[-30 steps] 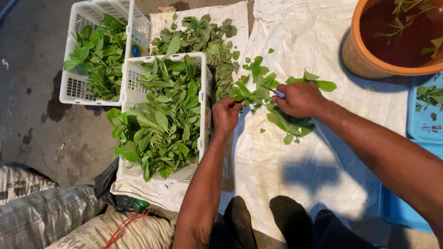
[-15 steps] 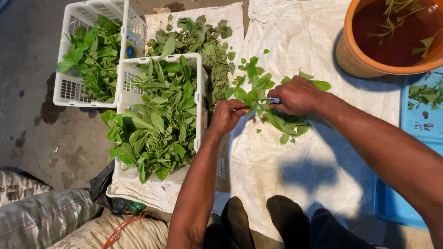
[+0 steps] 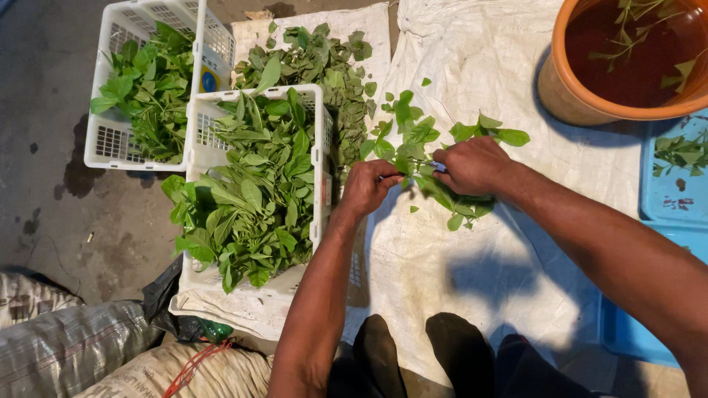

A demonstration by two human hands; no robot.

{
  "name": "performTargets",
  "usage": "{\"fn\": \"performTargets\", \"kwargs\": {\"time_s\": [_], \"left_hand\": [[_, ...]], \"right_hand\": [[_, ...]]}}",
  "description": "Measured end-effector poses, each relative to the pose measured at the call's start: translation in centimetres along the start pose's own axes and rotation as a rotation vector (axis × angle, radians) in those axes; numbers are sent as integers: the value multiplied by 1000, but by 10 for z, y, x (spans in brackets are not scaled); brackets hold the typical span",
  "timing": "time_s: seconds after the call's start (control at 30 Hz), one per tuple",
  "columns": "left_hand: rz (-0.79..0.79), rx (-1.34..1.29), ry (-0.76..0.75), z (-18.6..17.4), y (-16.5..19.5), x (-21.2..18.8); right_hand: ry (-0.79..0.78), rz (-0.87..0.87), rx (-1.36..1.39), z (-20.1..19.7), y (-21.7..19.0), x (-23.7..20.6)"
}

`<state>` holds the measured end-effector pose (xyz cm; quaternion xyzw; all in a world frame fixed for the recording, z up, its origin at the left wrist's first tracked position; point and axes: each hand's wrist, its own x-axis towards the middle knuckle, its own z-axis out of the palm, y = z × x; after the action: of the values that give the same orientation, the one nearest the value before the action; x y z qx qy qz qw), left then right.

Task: The person sits on the floor and uses scissors to trim leaves from stems. They pick up leafy stems from a white crate, cut the leaves off, and place the cut leaves onto a white sack on the floor. The stems are discarded into a nearby bucket.

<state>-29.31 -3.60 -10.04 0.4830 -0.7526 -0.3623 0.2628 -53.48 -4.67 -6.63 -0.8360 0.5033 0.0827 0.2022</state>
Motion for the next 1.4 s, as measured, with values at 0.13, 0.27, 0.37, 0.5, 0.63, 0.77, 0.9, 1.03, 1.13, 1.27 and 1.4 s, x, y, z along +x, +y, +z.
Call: {"fn": "performTargets", "kwargs": {"time_s": [0.13,0.27,0.37,0.5,0.63,0.77,0.9,1.03,1.13,1.27,1.4], "left_hand": [[-13,2,6,2,0,-1],[-74,40,29,2,-5,-1],[-26,31,46,0,-7,-1],[-56,22,7,2,-3,-1],[7,34,-6,0,0,-4],[-9,51,-11,1,-4,-4],[38,48,-30,0,-9,-2],[46,45,-72,1,-6,-2],[54,47,-91,1,-2,-4],[-66,20,-56,4,-3,-4],[-274,-105,130,11,-7,-2]], "right_hand": [[24,-36,17,-2,-2,0],[-25,63,53,-4,-1,-5],[-45,62,15,-6,-1,-6],[-11,18,43,-5,-5,-4],[-42,2,4,-6,-8,0],[-107,101,-2,-9,-3,-3],[13,-11,2,-11,4,-7],[20,-86,-13,-13,1,-4],[-23,-95,-119,-15,0,-1],[-30,61,-53,-8,9,-3],[-13,160,88,19,16,-6]]}}
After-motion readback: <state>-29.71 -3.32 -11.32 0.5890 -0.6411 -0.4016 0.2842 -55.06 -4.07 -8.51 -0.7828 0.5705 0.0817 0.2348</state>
